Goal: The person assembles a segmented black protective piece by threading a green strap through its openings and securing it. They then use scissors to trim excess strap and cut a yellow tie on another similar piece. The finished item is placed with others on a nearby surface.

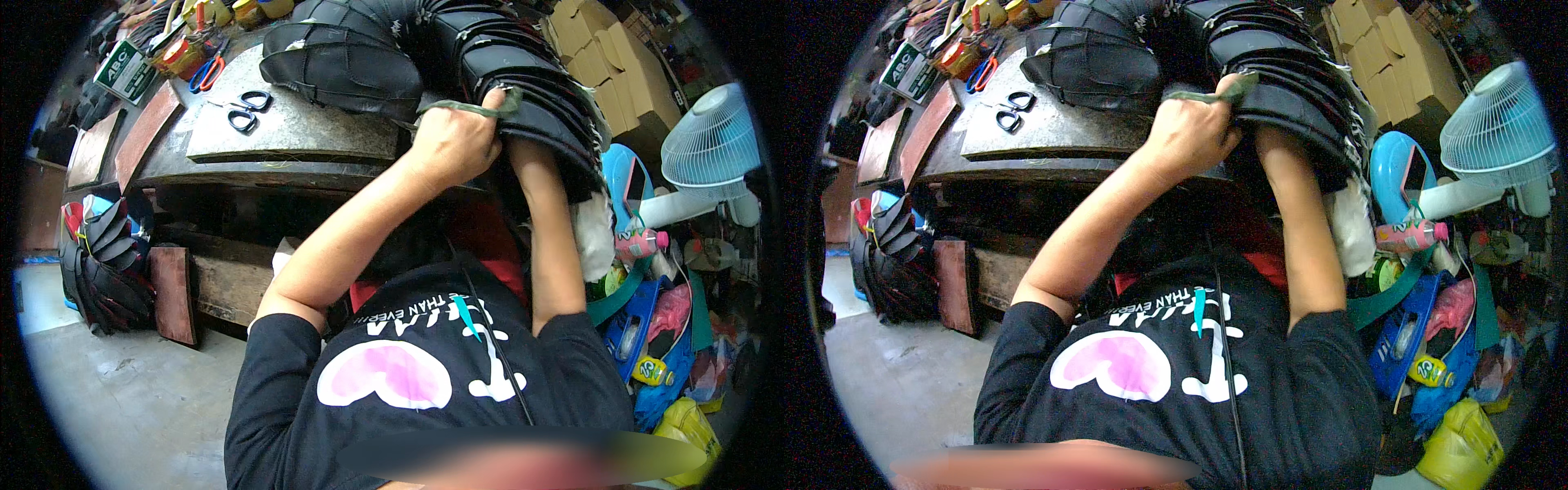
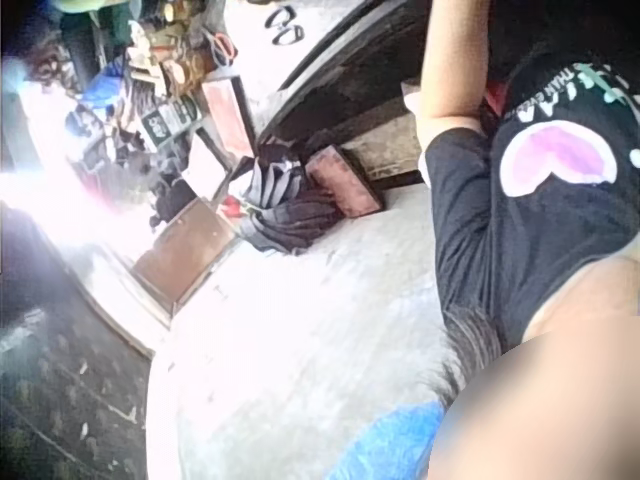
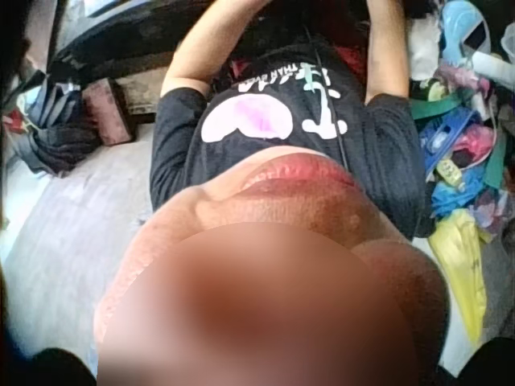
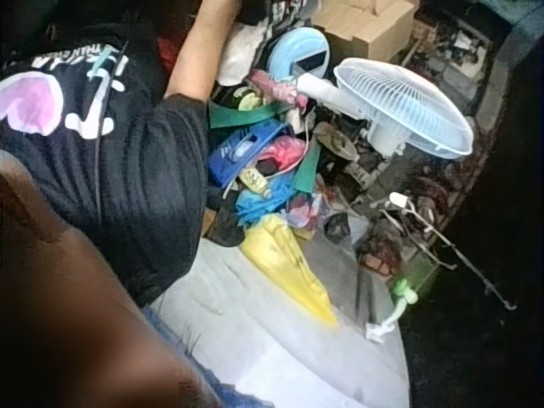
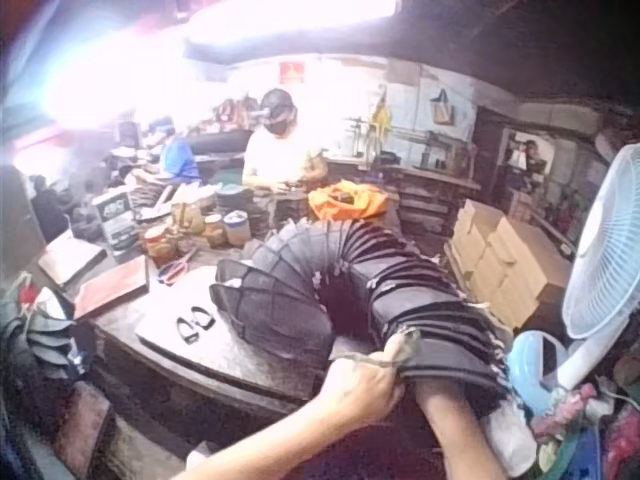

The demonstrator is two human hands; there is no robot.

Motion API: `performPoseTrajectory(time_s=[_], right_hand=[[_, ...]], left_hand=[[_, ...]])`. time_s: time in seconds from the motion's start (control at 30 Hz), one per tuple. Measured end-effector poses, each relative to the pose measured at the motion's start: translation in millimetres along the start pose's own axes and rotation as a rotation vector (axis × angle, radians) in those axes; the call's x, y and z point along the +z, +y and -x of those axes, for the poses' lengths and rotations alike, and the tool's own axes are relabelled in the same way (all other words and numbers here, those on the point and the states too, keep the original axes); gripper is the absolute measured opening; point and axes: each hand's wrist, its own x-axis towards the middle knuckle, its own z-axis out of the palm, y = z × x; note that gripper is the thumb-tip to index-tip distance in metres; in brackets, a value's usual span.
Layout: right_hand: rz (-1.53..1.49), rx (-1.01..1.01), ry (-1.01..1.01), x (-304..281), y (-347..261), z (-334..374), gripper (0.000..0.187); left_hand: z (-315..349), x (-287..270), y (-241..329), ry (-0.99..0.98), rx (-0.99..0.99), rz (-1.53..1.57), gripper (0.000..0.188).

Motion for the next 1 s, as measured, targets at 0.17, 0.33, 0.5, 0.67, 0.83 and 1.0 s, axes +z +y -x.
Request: performPoseTrajectory(time_s=[0.17, 0.33, 0.5, 0.67, 0.83, 1.0], right_hand=[[0.145, -0.13, -0.288, -67.7, -50.6, 51.0, 0.029], [-0.493, 0.076, -0.278, -74.7, -53.5, 66.3, 0.026], [-0.495, -0.085, -0.338, -77.9, -45.0, 72.1, 0.033], [-0.7, 0.581, -0.454, -79.5, -44.4, 63.1, 0.027], [-0.184, -0.58, -0.676, -90.6, -72.3, 65.8, 0.013], [-0.914, 0.239, -0.593, -99.9, -87.8, 54.2, 0.074]], left_hand=[[-1.6, 15.3, -2.7, 0.202, -0.041, 0.008, 0.031], [-0.6, 12.7, -2.6, 0.229, -0.042, 0.042, 0.033], [6.7, 11.2, -5.7, 0.198, -0.061, 0.104, 0.047], [9.0, 14.5, -7.3, 0.246, -0.023, 0.127, 0.053], [7.9, 15.2, -6.5, 0.26, -0.056, 0.142, 0.044], [7.3, 19.1, -8.5, 0.234, -0.044, 0.076, 0.043]])
